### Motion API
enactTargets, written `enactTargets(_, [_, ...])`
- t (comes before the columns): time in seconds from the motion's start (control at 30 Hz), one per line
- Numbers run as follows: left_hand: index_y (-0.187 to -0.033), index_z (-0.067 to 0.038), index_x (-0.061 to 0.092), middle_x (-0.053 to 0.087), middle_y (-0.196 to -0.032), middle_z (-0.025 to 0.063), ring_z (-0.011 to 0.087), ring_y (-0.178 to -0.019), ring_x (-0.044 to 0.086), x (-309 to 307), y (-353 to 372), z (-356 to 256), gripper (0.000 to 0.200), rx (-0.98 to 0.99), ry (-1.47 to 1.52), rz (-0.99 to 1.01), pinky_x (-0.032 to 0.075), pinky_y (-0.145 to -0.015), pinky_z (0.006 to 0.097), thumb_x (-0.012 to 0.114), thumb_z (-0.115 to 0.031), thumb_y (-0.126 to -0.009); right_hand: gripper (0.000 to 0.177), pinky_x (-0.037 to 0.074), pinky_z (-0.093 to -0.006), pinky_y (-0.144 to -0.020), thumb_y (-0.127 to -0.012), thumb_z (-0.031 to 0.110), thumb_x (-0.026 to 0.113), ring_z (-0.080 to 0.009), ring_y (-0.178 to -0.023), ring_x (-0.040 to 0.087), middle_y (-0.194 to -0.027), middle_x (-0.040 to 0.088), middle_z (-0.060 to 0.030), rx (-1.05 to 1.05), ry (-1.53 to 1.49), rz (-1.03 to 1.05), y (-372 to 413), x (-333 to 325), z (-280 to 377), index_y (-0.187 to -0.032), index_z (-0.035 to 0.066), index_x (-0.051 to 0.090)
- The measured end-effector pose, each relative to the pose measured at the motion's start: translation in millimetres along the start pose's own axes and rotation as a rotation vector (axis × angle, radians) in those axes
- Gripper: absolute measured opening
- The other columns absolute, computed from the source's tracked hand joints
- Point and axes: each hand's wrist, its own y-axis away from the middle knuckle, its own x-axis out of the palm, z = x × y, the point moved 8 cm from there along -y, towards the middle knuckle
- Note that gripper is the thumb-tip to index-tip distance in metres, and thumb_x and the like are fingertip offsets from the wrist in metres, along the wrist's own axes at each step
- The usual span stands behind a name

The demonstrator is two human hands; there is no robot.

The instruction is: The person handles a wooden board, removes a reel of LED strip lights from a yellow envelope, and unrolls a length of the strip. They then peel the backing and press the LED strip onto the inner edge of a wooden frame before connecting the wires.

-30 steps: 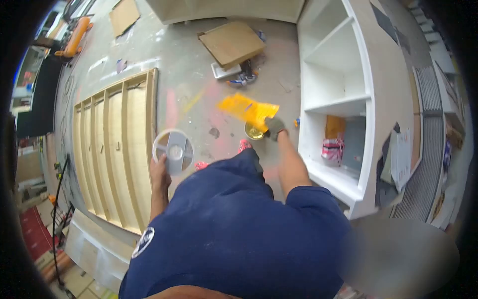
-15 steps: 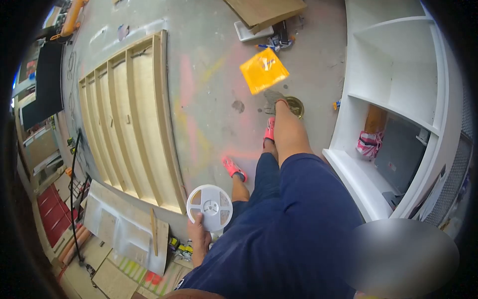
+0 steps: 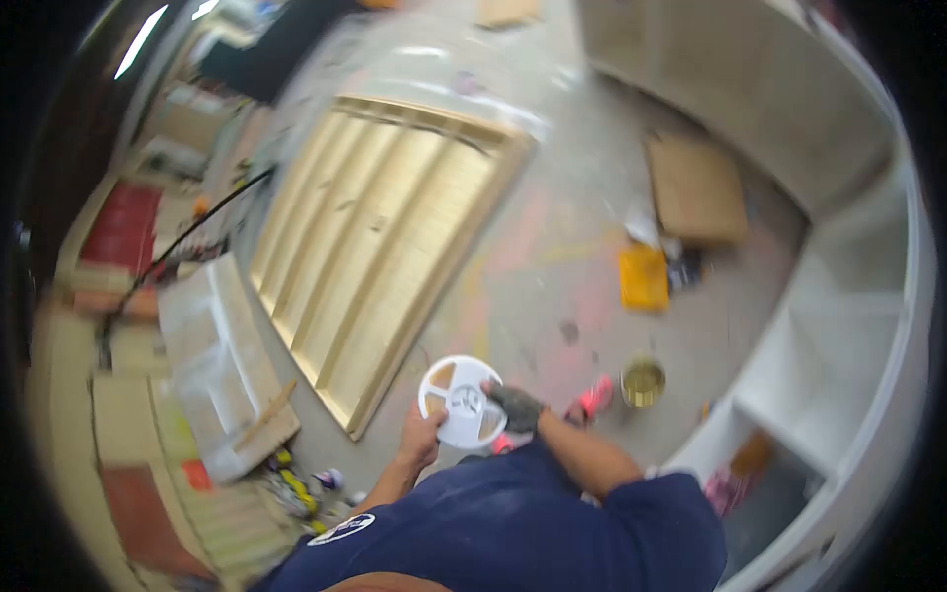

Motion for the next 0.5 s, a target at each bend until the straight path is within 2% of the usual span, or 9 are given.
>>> enactTargets(0.07, [-0.133,-0.002,0.043,0.059,-0.117,0.0107,0.0205,-0.107,0.058,3,-2,-3,0.053,0.012,0.025,0.165,0.049,-0.093,0.0358,0.066,-0.014,-0.087,0.047,0.052,-0.0429,-0.094,-0.096,0.031,0.058,-0.025,-0.108,0.062,-0.12,0.062,-0.0145,0.036,-0.022,-0.017,0,21,7,-0.129,-0.001,0.049])
enactTargets(0.1, [-0.133,-0.002,0.043,0.059,-0.117,0.0107,0.0205,-0.107,0.058,-8,-1,-21,0.053,0.071,0.087,0.155,0.049,-0.093,0.0358,0.066,-0.014,-0.087,0.048,0.052,-0.043,-0.093,-0.095,0.031,0.058,-0.0257,-0.106,0.063,-0.119,0.062,-0.0143,0.032,0.023,-0.029,-2,27,13,-0.129,-0.001,0.05])
enactTargets(0.17, [-0.142,-0.008,0.039,0.056,-0.126,0.0099,0.0221,-0.112,0.057,-14,-4,-32,0.055,-0.213,0.433,0.266,0.046,-0.097,0.0373,0.056,-0.031,-0.094,0.05,0.053,-0.0427,-0.092,-0.094,0.033,0.06,-0.0254,-0.104,0.064,-0.118,0.063,-0.0139,0.057,0.212,-0.036,-11,29,30,-0.129,-0.001,0.05])
enactTargets(0.2, [-0.144,-0.007,0.038,0.056,-0.128,0.0107,0.0214,-0.114,0.057,-16,-14,-39,0.06,-0.251,0.372,0.309,0.046,-0.098,0.0359,0.045,-0.044,-0.098,0.053,0.054,-0.0424,-0.09,-0.092,0.035,0.062,-0.0251,-0.101,0.065,-0.116,0.064,-0.0135,0.076,0.321,-0.052,-16,32,38,-0.129,-0.001,0.05])
enactTargets(0.23, [-0.144,-0.007,0.038,0.056,-0.128,0.0107,0.0214,-0.114,0.057,-18,-30,-47,0.06,-0.237,0.408,0.32,0.046,-0.098,0.0359,0.045,-0.044,-0.098,0.053,0.054,-0.0424,-0.09,-0.092,0.035,0.062,-0.0251,-0.101,0.065,-0.116,0.064,-0.0135,0.083,0.357,-0.067,-22,35,49,-0.129,-0.001,0.05])
enactTargets(0.3, [-0.142,-0.003,0.039,0.055,-0.13,0.0133,0.0212,-0.114,0.057,0,-52,-80,0.056,-0.067,0.455,0.756,0.046,-0.097,0.0339,0.047,-0.038,-0.099,0.056,0.055,-0.0418,-0.089,-0.09,0.038,0.064,-0.0244,-0.098,0.066,-0.114,0.065,-0.0123,0.091,0.438,-0.11,-31,60,62,-0.128,-0.001,0.051])
enactTargets(0.4, [-0.116,0.0,0.061,0.066,-0.105,0.012,0.0191,-0.098,0.062,-25,-92,-141,0.031,0.218,0.05,0.352,0.049,-0.088,0.0303,0.054,-0.023,-0.097,0.058,0.052,-0.0447,-0.093,-0.089,0.037,0.064,-0.0257,-0.102,0.064,-0.117,0.063,-0.0134,-0.135,0.361,-0.18,-39,103,82,-0.13,-0.001,0.048])
enactTargets(0.47, [-0.106,0.0,0.066,0.067,-0.094,0.0092,0.0176,-0.088,0.063,-35,-149,-143,0.023,0.269,0.136,0.398,0.051,-0.08,0.0301,0.055,-0.018,-0.096,0.056,0.048,-0.0452,-0.099,-0.095,0.035,0.058,-0.0277,-0.113,0.059,-0.127,0.058,-0.0116,-0.323,0.326,-0.009,-56,140,94,-0.138,0.003,0.042])
enactTargets(0.5, [-0.102,-0.001,0.065,0.066,-0.091,0.0067,0.0165,-0.084,0.061,-43,-144,-183,0.018,0.473,0.19,0.394,0.051,-0.075,0.03,0.057,-0.014,-0.093,0.058,0.049,-0.0428,-0.098,-0.092,0.037,0.06,-0.0276,-0.11,0.061,-0.124,0.061,-0.0109,-0.538,0.455,-0.203,-55,148,106,-0.136,0.002,0.045])
